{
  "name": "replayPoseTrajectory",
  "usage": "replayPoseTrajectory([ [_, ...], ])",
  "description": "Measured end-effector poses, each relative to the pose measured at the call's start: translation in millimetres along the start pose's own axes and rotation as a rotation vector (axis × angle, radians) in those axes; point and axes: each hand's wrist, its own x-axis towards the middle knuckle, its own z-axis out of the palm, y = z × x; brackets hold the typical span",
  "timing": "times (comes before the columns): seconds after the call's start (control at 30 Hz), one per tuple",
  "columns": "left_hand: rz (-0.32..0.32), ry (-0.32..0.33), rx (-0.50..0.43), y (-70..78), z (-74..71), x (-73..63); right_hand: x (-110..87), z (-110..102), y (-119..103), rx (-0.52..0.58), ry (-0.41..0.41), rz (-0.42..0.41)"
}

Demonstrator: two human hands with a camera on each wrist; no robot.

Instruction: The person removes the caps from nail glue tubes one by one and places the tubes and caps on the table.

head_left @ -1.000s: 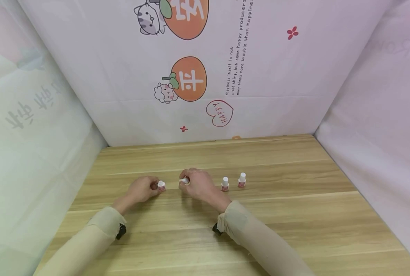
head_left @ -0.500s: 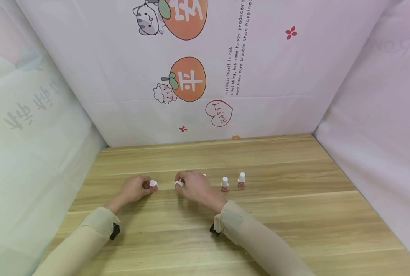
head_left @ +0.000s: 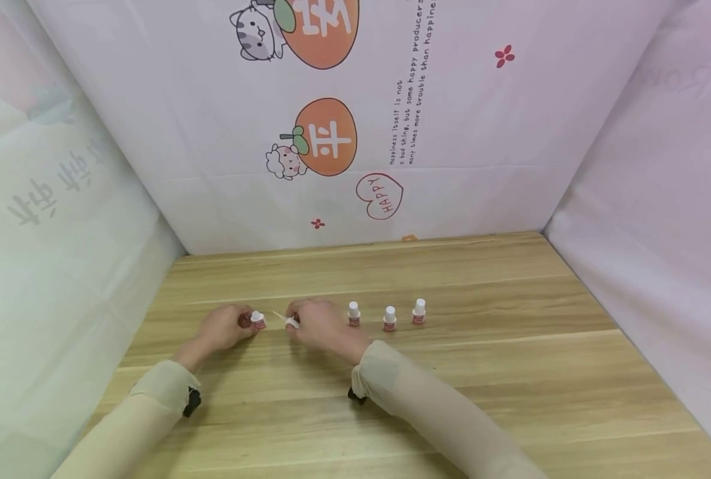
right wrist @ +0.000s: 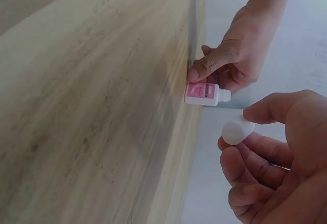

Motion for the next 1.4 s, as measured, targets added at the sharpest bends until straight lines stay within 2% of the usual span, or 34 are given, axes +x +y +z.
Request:
replayPoseTrajectory([
  [0.17, -0.041, -0.037, -0.011, -4.9, -6.3, -5.2, 7.3, 2, -8, -0.025, -0.027, -0.046],
  [0.4, -0.084, -0.081, 0.011, -11.5, -18.1, -12.6, 14.4, 9, -16, -0.024, -0.051, -0.044],
  [0.63, -0.113, -0.089, 0.013, -11.2, -25.4, -16.1, 16.5, 13, -19, 0.029, -0.091, -0.057],
  [0.8, -0.115, -0.089, 0.016, -10.1, -25.6, -17.8, 17.7, 19, -20, 0.058, -0.111, -0.053],
  [1.1, -0.122, -0.11, 0.034, -11.2, -21.2, -18.2, 19.6, 27, -16, 0.043, -0.116, -0.075],
  [1.4, -0.11, -0.101, 0.05, -9.9, -21.6, -21.4, 16.2, 29, -11, 0.071, -0.135, -0.035],
])
